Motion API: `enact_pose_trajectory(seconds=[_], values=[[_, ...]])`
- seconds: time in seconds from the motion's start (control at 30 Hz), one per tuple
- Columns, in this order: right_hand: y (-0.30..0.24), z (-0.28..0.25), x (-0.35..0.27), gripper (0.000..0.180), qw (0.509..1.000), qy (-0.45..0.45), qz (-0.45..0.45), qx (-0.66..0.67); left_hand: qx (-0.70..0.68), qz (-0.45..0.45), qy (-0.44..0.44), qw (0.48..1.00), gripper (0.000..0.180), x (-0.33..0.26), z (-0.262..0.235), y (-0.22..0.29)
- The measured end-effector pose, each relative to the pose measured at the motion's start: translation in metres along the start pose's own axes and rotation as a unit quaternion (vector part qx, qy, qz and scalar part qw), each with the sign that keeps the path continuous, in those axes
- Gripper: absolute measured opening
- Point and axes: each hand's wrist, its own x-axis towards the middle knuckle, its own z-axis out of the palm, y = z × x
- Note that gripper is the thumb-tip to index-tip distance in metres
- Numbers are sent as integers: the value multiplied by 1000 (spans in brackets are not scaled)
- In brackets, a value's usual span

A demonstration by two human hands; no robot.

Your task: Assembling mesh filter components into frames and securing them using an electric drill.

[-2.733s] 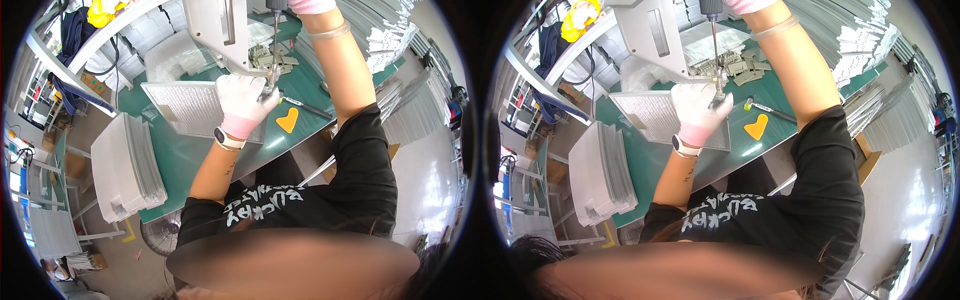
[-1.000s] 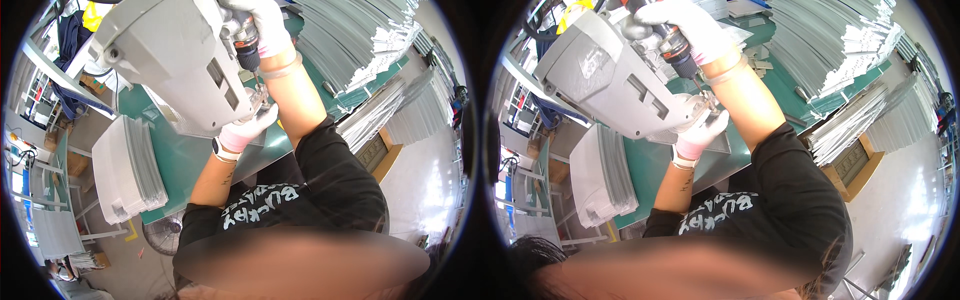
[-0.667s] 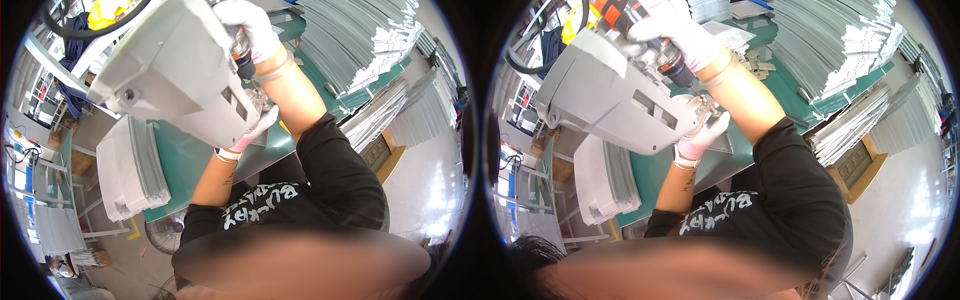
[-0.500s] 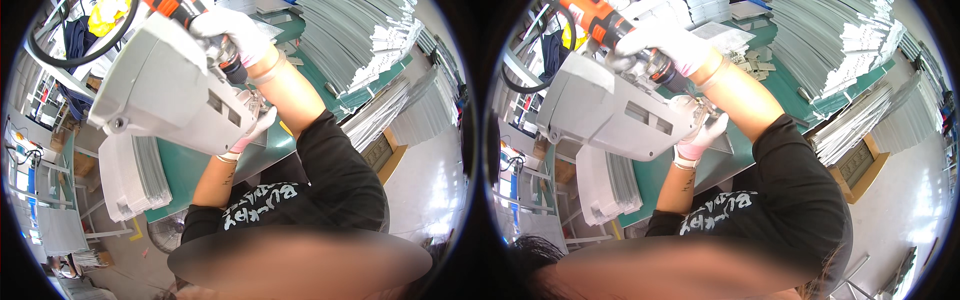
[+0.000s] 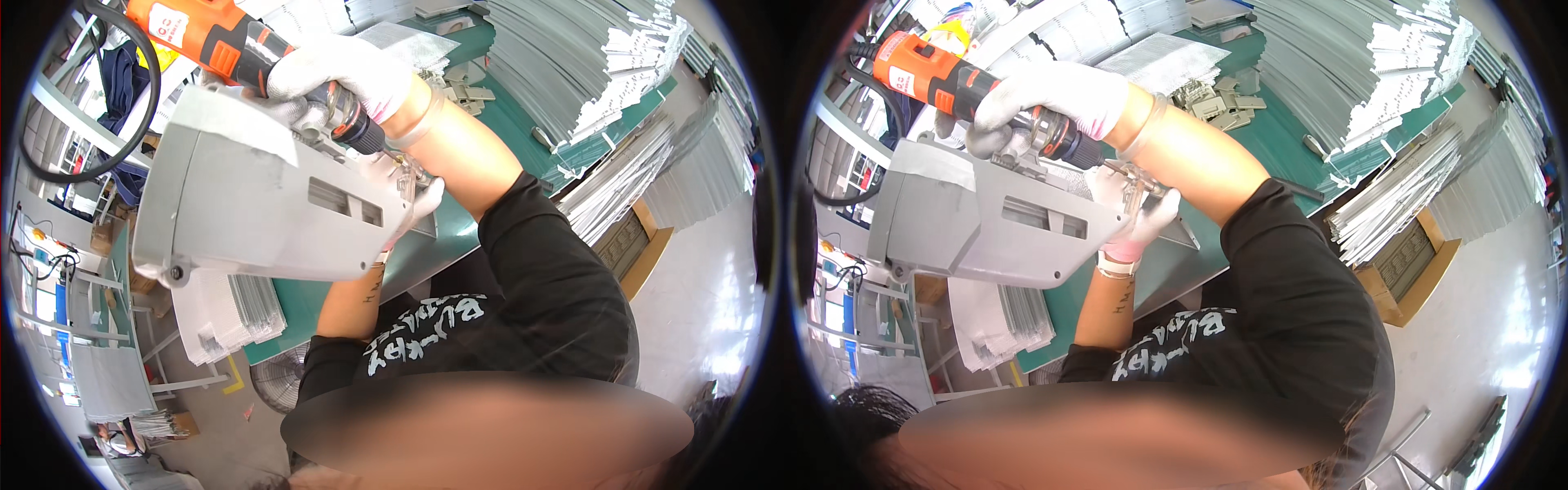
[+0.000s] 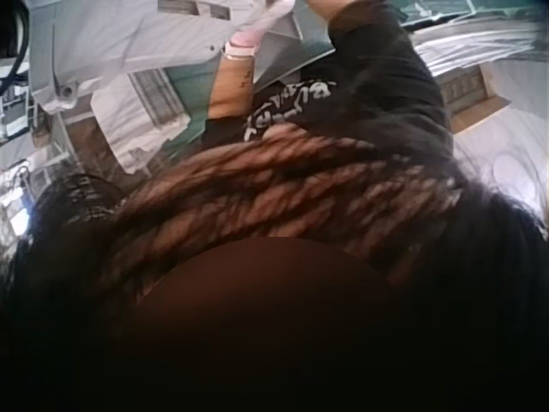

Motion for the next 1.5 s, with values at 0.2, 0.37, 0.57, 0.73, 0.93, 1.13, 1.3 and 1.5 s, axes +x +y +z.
enact_pose_trajectory(seconds=[0.2,0.37,0.57,0.73,0.93,1.13,1.3,1.5], values=[[12,-7,-16,26,988,101,-119,-3,-26,-65,-26,997,24,2,-9,13],[-1,1,-22,31,961,222,-52,-158,69,21,-10,997,26,-7,-15,6],[-30,-21,-11,13,927,342,-121,92,-96,-67,25,993,27,-26,-4,-6],[-73,-14,-6,9,953,250,-170,-37,9,36,-15,999,22,-24,-43,12],[-75,9,-15,7,957,249,-126,-78,2,58,-238,970,23,-137,-128,53],[-55,8,-12,8,962,157,-184,-123,52,7,-447,893,12,-316,-106,52],[-45,17,-25,14,951,281,-114,-61,262,-34,-167,950,27,-160,-108,49],[-37,50,-29,19,970,206,-120,-35,171,-284,-176,927,24,-124,-68,33]])
